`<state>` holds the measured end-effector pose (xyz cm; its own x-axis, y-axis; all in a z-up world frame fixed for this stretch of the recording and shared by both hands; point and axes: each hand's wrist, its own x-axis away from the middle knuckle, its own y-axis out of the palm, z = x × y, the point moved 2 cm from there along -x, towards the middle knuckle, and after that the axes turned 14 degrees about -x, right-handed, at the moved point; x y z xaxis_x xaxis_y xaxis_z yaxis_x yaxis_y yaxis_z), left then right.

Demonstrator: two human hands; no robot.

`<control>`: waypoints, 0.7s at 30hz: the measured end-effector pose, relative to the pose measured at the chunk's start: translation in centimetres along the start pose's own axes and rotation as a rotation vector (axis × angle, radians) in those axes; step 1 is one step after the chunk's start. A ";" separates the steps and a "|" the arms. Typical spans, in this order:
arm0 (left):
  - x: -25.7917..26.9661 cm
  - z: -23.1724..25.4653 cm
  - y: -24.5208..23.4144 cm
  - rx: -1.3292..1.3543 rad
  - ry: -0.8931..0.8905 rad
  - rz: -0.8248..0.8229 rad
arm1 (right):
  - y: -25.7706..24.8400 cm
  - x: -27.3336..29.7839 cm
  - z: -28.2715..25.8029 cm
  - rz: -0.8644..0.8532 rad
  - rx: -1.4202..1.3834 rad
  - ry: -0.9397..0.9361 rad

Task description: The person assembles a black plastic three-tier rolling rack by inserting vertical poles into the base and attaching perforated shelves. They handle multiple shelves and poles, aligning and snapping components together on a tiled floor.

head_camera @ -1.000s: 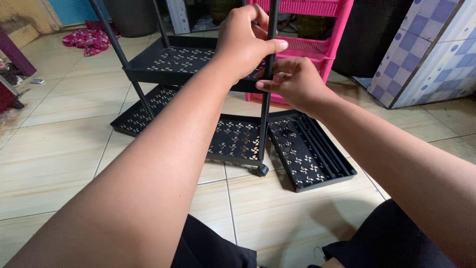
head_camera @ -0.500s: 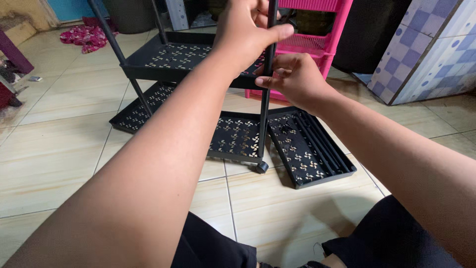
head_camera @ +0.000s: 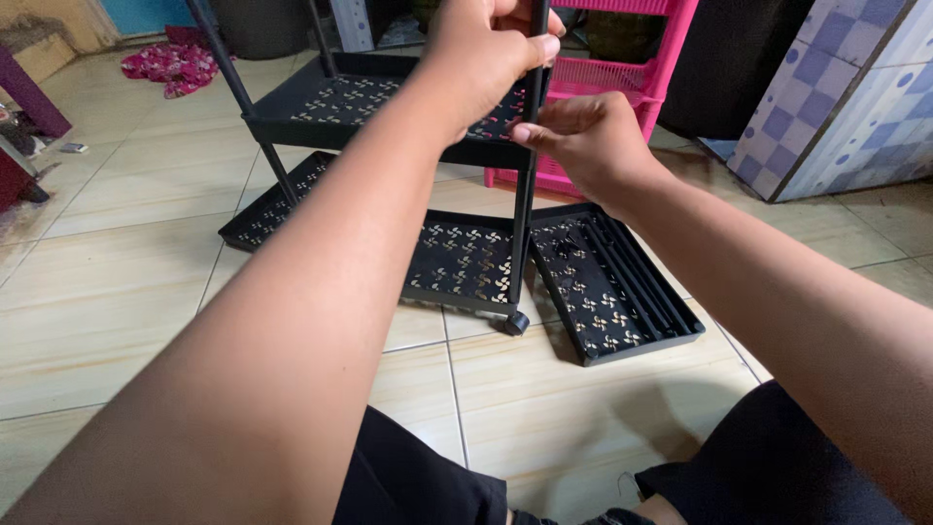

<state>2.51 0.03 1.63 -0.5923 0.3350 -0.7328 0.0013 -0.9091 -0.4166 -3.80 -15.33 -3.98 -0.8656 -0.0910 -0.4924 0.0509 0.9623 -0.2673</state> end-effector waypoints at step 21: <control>6.0 6.1 7.7 -0.455 0.182 0.549 | -7.2 2.3 7.9 0.312 -0.291 0.362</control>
<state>-5.95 -6.49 -2.68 -0.2668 -0.0665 -0.9614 0.6169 -0.7782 -0.1174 -2.20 -24.47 -9.71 -0.9499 0.2544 -0.1815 0.2372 0.9651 0.1109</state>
